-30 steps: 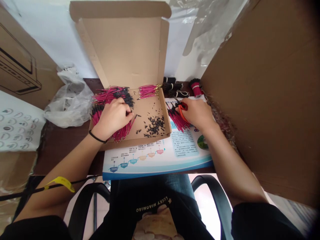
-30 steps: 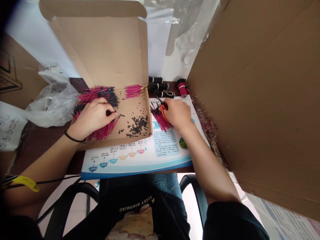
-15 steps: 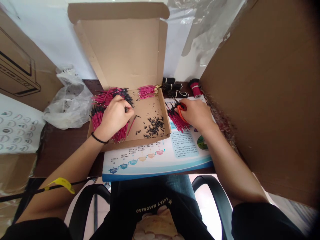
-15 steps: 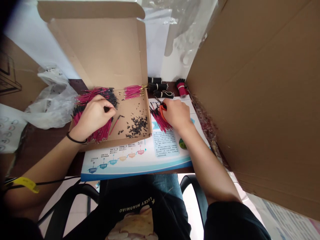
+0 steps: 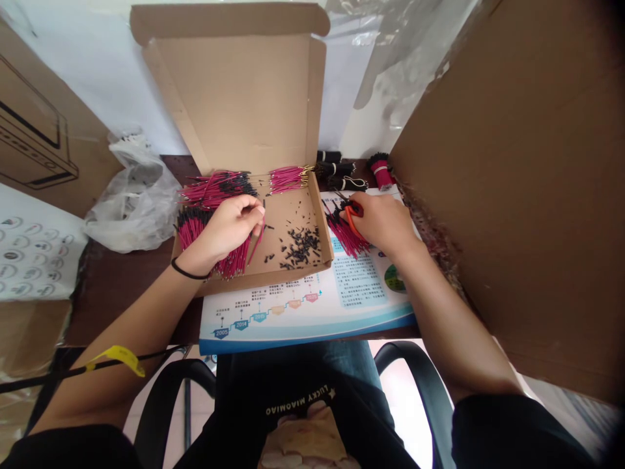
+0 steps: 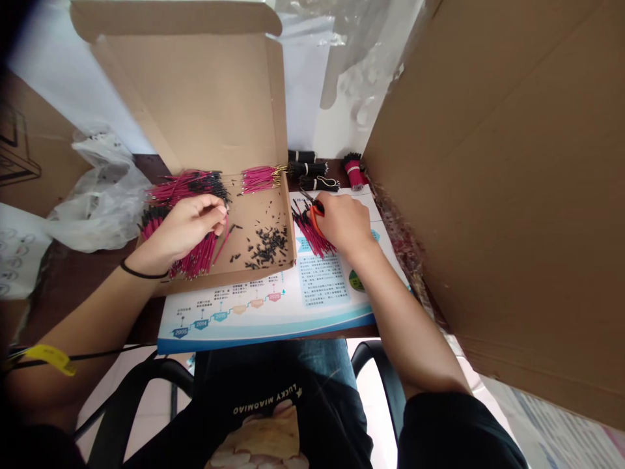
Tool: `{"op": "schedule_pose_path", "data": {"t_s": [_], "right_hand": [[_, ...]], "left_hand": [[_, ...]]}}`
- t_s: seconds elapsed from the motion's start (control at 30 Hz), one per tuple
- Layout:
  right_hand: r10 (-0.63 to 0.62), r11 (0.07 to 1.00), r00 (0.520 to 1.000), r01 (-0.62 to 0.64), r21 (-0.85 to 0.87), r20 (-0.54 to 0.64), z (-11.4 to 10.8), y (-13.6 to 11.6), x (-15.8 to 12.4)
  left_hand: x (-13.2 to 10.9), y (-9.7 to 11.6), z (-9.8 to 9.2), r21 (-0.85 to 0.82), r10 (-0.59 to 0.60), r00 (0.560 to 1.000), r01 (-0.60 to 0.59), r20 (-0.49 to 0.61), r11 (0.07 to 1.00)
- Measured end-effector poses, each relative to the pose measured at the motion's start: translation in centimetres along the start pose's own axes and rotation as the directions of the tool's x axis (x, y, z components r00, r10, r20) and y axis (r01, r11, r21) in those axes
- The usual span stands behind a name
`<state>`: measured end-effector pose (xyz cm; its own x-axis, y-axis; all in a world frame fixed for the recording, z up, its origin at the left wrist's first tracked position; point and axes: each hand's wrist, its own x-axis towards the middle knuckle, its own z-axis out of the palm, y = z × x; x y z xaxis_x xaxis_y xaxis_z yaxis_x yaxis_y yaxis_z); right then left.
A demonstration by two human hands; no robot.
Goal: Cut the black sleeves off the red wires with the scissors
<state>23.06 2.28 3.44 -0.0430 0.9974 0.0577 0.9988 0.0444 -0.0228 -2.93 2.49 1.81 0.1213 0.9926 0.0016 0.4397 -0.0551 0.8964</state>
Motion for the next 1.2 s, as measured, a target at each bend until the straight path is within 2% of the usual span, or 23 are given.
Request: {"op": "schedule_pose_path", "data": {"t_s": [0.1, 0.2, 0.3, 0.4, 0.47, 0.57, 0.67, 0.7, 0.77, 1.2], "right_hand": [[-0.009, 1.0, 1.0, 0.009, 0.002, -0.005, 0.1, 0.0, 0.0], [-0.017, 1.0, 1.0, 0.018, 0.01, -0.019, 0.2, 0.0, 0.0], [-0.012, 1.0, 0.999, 0.012, 0.001, -0.039, 0.1, 0.0, -0.1], [0.011, 1.0, 0.997, -0.013, -0.018, -0.073, -0.2, -0.1, -0.3], [0.01, 1.0, 0.993, -0.008, 0.019, -0.114, -0.4, -0.3, -0.5], [-0.043, 0.963, 0.972, 0.102, 0.25, -0.229, -0.4, -1.2, -1.2], [-0.162, 0.793, 0.952, 0.282, 0.54, -0.26, -0.1, -2.7, -2.2], [-0.203, 0.75, 0.949, 0.308, 0.586, -0.24, 0.0, -3.2, -2.6], [-0.262, 0.727, 0.946, 0.325, 0.605, -0.193, 0.2, -4.1, -3.1], [-0.315, 0.751, 0.928, 0.371, 0.547, -0.197, 0.7, -4.8, -3.3]], "left_hand": [[0.0, -0.1, -0.1, 0.176, 0.001, 1.0, 0.004, -0.028, 0.984], [0.0, -0.1, -0.5, 0.45, 0.143, 0.981, -0.068, -0.135, 0.89], [0.0, 0.2, -0.8, 0.527, 0.246, 0.95, -0.11, -0.194, 0.843], [-0.2, 0.6, -0.7, 0.425, 0.3, 0.936, -0.199, -0.183, 0.883], [-0.3, 0.7, -0.3, 0.258, 0.296, 0.946, -0.255, -0.133, 0.932], [-0.6, 0.4, 0.8, -0.097, 0.214, 0.977, -0.212, 0.01, 0.972], [-0.9, -0.1, 2.0, -0.318, 0.19, 0.975, -0.145, 0.114, 0.937], [-1.0, -0.2, 2.3, -0.349, 0.188, 0.974, -0.133, 0.129, 0.928], [-1.2, -0.2, 2.7, -0.369, 0.18, 0.973, -0.116, 0.144, 0.922], [-1.8, 0.5, 2.9, -0.396, 0.161, 0.978, -0.098, 0.13, 0.913]]}}
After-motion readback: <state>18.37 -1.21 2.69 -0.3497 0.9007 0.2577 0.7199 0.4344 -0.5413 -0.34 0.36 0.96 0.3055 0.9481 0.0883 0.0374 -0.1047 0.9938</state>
